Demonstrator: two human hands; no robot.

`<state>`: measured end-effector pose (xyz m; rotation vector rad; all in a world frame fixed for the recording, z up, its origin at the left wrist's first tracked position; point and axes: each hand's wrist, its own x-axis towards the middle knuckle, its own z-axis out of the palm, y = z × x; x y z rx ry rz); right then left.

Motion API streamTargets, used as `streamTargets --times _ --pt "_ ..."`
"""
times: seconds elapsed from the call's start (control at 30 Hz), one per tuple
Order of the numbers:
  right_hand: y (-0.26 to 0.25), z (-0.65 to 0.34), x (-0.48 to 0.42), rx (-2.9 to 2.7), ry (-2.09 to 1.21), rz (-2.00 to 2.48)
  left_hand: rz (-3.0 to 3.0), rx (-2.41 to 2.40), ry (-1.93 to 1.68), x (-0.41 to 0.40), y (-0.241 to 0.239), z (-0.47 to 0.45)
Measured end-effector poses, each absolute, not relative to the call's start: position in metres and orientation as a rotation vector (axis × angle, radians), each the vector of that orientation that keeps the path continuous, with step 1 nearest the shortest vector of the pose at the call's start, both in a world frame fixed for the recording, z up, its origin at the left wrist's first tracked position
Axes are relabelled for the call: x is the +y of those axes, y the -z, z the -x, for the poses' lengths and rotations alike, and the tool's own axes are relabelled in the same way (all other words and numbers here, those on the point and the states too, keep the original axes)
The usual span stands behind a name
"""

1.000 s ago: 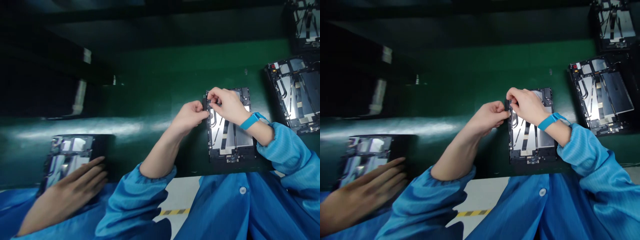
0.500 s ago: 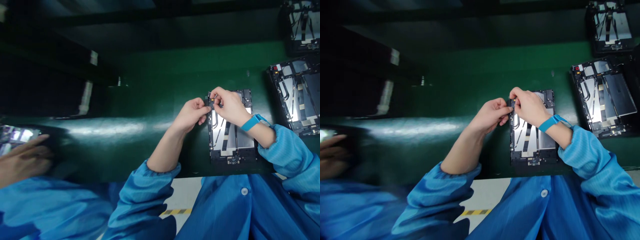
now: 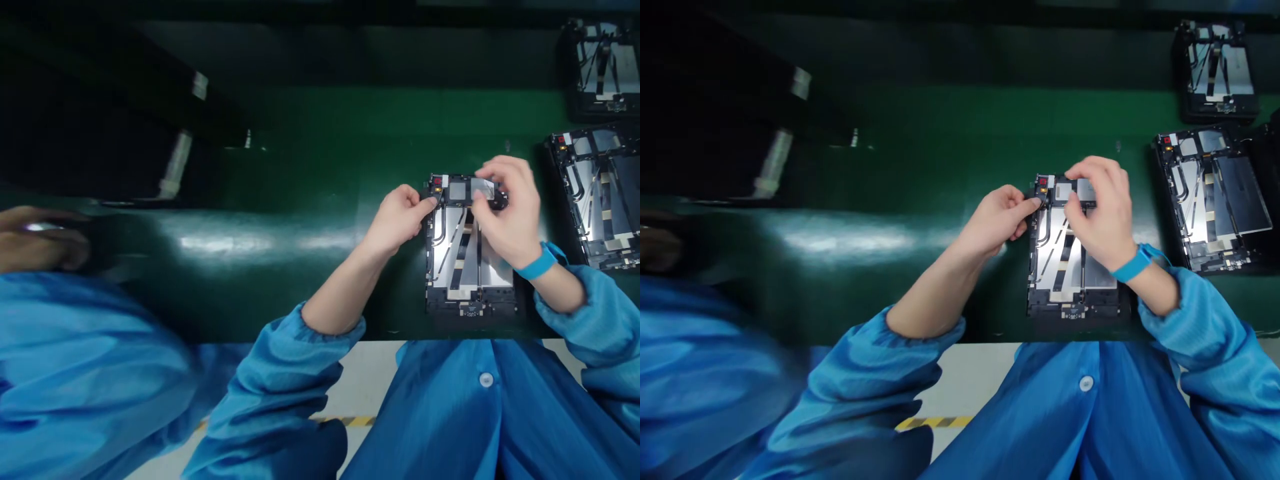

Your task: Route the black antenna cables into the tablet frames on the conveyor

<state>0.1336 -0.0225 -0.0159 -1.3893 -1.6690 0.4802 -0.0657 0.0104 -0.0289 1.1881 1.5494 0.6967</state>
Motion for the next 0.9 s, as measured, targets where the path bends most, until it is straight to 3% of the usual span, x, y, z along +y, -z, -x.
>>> streamTargets --times 0.1,0.3,0.7,0.9 --pt "0.023 -0.159 -0.058 -1.540 -0.503 1.536 -1.426 1.617 -0.679 -0.013 0.030 0.079" --pt "0.052 -0.175 -0.095 -1.418 -0.897 1.621 -1.740 1.554 -0.639 -0.055 0.036 0.088" --pt "0.054 -0.131 -0.095 -1.347 -1.157 1.406 -0.923 1.400 -1.001 -0.062 0.035 0.095" --pt "0.044 -0.132 -0.085 -1.534 -1.314 1.285 -0.761 1.509 -1.018 -0.031 0.019 0.174"
